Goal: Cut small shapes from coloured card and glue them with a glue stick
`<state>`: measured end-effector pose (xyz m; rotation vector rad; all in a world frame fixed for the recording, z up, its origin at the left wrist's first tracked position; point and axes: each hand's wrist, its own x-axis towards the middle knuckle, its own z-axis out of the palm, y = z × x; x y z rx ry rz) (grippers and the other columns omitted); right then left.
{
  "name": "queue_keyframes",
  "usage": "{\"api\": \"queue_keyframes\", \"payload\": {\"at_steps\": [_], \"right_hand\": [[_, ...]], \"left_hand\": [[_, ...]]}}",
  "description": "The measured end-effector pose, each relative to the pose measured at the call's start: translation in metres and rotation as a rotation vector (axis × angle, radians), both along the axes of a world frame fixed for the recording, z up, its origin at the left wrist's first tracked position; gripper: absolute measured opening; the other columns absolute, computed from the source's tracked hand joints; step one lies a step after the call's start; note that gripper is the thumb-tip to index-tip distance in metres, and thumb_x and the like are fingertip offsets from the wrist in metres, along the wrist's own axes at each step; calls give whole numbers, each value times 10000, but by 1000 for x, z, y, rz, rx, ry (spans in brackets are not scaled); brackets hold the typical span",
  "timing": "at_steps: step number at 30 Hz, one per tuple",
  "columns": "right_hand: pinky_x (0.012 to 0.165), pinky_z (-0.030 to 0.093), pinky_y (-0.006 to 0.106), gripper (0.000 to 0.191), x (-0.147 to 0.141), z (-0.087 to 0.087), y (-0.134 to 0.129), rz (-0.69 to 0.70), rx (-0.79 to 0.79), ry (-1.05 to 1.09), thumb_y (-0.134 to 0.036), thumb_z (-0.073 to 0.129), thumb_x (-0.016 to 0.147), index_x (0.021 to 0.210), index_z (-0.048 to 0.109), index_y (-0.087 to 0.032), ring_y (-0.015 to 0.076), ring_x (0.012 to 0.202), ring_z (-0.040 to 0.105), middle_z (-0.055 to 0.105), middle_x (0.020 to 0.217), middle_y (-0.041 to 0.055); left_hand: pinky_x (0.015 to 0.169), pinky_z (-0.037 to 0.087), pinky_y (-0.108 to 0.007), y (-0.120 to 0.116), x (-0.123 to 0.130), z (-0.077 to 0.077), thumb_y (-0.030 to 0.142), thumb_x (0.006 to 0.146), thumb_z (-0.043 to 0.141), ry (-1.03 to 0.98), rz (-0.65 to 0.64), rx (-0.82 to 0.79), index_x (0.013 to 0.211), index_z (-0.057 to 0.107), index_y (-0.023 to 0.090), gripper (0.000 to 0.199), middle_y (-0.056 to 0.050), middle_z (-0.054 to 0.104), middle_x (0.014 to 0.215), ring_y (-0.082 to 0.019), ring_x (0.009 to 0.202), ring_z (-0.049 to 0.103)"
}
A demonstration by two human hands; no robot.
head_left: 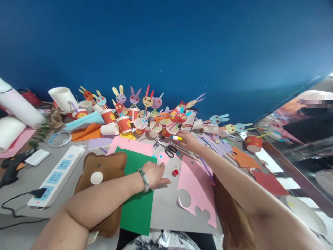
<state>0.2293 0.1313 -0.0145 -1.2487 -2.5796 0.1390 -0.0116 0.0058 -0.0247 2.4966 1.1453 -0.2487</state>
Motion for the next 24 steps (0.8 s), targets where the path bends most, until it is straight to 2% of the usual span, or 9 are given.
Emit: {"api": "queue_keyframes", "payload": {"at_steps": [5,9,13,17,20,22,24], "right_hand": [[812,453,333,226,-3,-5,-2,63,-43,-129,-241,541,862,1001,714,-202,243,960,601,668,1025,117],[797,410,344,233,-6,-11,-12,95,-39,-223,-157,566,786,968,708,-189,258,939,572,649,994,125],[780,393,351,211,-6,-12,-20,119,-22,-229,-217,563,791,959,680,-166,251,896,546,619,959,129],[817,413,367,318,-2,-9,-23,163,-42,-188,-217,606,708,1018,658,-170,263,937,542,607,1006,121],[853,430,345,307,3,-10,-18,69,-73,-186,-163,568,731,1020,669,-183,245,975,566,629,1064,111],[867,436,343,274,5,-12,-11,-58,-54,-204,-159,513,794,1005,687,-181,244,985,577,648,1072,118],[877,440,380,351,5,-15,-3,-158,-28,-210,-149,467,825,1114,666,-153,276,1019,571,638,1132,159]], "left_hand": [[709,480,-368,1,0,3,689,851,408,-18,16,-11,1300,487,78,762,-186,711,970,-319,902,683],[716,476,-362,1,0,6,681,862,397,-25,3,-14,1342,443,52,793,-198,706,994,-324,954,673],[729,480,-372,0,-1,6,672,869,391,-14,-5,-5,1383,402,24,827,-205,704,1010,-332,978,667],[727,485,-376,-1,-1,4,675,865,392,-9,-7,11,1386,403,15,841,-213,704,995,-338,963,672],[737,484,-375,-1,-1,3,685,858,388,-3,-3,7,1392,398,26,848,-214,703,993,-335,973,669],[749,483,-374,-1,-1,2,687,854,392,7,1,-1,1396,393,37,846,-211,703,995,-331,984,666],[756,482,-376,-1,0,3,683,855,394,11,3,-9,1398,389,41,840,-211,702,995,-332,992,663]]}}
